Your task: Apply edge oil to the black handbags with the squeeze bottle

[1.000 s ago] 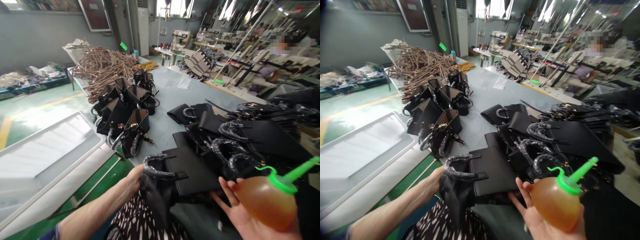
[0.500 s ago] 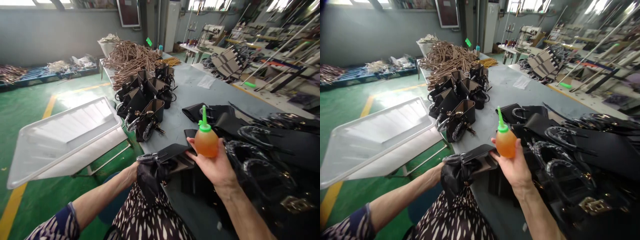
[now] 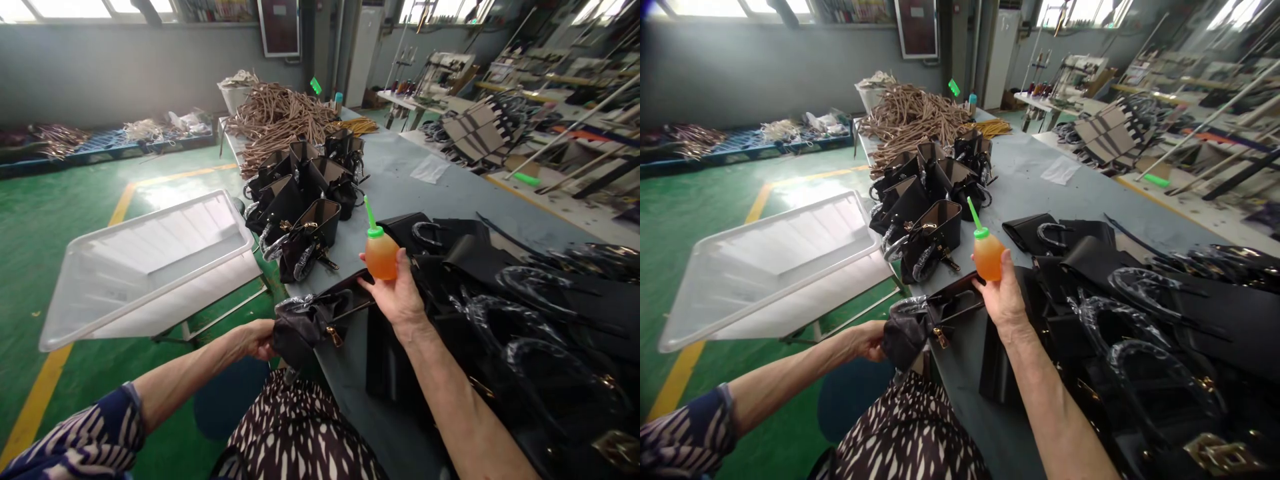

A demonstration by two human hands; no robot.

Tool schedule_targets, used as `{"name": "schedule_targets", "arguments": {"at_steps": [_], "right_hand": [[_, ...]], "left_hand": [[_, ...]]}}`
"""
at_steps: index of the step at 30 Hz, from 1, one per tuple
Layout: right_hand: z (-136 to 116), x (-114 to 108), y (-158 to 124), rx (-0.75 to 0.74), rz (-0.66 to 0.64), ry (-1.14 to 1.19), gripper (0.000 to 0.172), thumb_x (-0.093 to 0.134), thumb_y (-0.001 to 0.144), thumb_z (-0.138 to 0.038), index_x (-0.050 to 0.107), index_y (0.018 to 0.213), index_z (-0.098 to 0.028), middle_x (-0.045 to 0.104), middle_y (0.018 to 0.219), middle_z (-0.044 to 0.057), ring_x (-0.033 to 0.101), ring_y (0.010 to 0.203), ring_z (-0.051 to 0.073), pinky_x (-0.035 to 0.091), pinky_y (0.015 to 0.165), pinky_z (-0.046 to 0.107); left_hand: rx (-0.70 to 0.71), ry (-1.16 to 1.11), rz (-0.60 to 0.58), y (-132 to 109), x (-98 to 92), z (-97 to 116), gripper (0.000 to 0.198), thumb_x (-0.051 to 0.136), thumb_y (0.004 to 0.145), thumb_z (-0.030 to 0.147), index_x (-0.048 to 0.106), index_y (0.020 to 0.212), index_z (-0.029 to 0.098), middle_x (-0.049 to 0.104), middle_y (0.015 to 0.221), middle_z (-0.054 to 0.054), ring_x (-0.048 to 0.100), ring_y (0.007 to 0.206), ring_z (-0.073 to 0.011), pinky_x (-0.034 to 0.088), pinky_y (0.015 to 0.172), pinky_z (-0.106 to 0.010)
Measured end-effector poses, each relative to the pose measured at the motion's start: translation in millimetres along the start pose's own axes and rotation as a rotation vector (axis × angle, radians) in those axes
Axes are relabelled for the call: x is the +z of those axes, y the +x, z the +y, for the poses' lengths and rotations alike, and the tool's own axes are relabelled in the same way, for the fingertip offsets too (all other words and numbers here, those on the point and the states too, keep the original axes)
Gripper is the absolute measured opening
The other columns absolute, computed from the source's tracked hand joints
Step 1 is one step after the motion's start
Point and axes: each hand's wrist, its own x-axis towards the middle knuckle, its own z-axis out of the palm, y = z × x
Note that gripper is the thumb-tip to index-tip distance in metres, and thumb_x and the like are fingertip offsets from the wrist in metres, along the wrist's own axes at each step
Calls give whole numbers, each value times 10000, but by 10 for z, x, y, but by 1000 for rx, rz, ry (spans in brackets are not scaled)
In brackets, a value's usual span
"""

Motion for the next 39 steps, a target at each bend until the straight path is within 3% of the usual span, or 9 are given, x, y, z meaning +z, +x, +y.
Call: {"name": "schedule_targets", "arguments": {"at_steps": [3, 7, 9, 11, 14, 21, 28, 32, 39], "right_hand": [[37, 46, 76, -9, 21, -3, 408, 633, 733, -628, 665, 987, -311, 672, 1000, -10, 464, 1195, 277, 213, 1017, 640], [91, 79, 146, -33, 59, -17, 406, 634, 732, -625, 669, 975, -302, 661, 1020, -8, 469, 1179, 279, 183, 1010, 666], [105, 94, 165, -42, 69, -25, 403, 638, 735, -615, 671, 979, -296, 656, 1030, -6, 482, 1156, 272, 179, 1010, 666], [106, 109, 174, -45, 68, -31, 403, 641, 740, -605, 675, 980, -283, 653, 1031, 0, 496, 1126, 265, 178, 1008, 666], [98, 125, 174, -50, 63, -40, 401, 645, 744, -596, 677, 974, -270, 656, 989, 5, 506, 1097, 259, 177, 1000, 673], [112, 128, 173, -56, 79, -47, 386, 659, 732, -590, 675, 952, -274, 652, 991, -2, 512, 1091, 256, 204, 995, 662], [106, 132, 189, 1, 94, -17, 423, 680, 707, -585, 667, 965, -250, 653, 951, 10, 530, 1055, 259, 245, 970, 676], [151, 158, 195, 31, 107, 10, 428, 677, 717, -574, 663, 981, -239, 649, 966, 13, 533, 1043, 259, 255, 958, 690], [202, 173, 193, 54, 151, 31, 379, 671, 731, -552, 666, 947, -241, 655, 952, 5, 548, 1021, 241, 271, 995, 622]], "left_hand": [[-44, 155, 99, -67, -281, -149, 228, 645, 613, 232, 505, 452, 153, 459, 382, -12, 259, 287, -49, 178, 318, -183], [102, 227, 418, -167, -456, -196, 180, 606, 674, 329, 546, 630, 166, 541, 512, 0, 461, 407, -119, 386, 409, -241], [300, 242, 583, -275, -385, -109, 259, 502, 786, 419, 576, 847, 178, 634, 769, -18, 597, 679, -161, 500, 650, -291], [636, 350, 705, -400, -225, 16, 366, 442, 850, 464, 576, 1042, 184, 629, 1059, -57, 581, 987, -201, 454, 903, -349], [998, 664, 641, -510, 51, 180, 411, 516, 853, 426, 553, 1189, 192, 541, 1283, -87, 452, 1208, -231, 328, 1059, -401], [983, 918, 551, -479, 219, 282, 418, 540, 830, 313, 557, 1224, 173, 649, 1043, -81, 562, 972, -215, 447, 892, -365], [813, 886, 890, -651, -245, 322, 332, 364, 766, 172, 682, 859, 175, 695, 878, -50, 620, 825, -195, 464, 780, -319], [716, 742, 939, -667, -347, 400, 328, 365, 735, 192, 678, 832, 178, 691, 814, -23, 623, 773, -178, 477, 756, -294], [812, 860, 1016, -864, 122, 557, 329, 409, 863, 288, 575, 1123, 172, 618, 1158, -78, 565, 1072, -230, 445, 939, -383]]}}
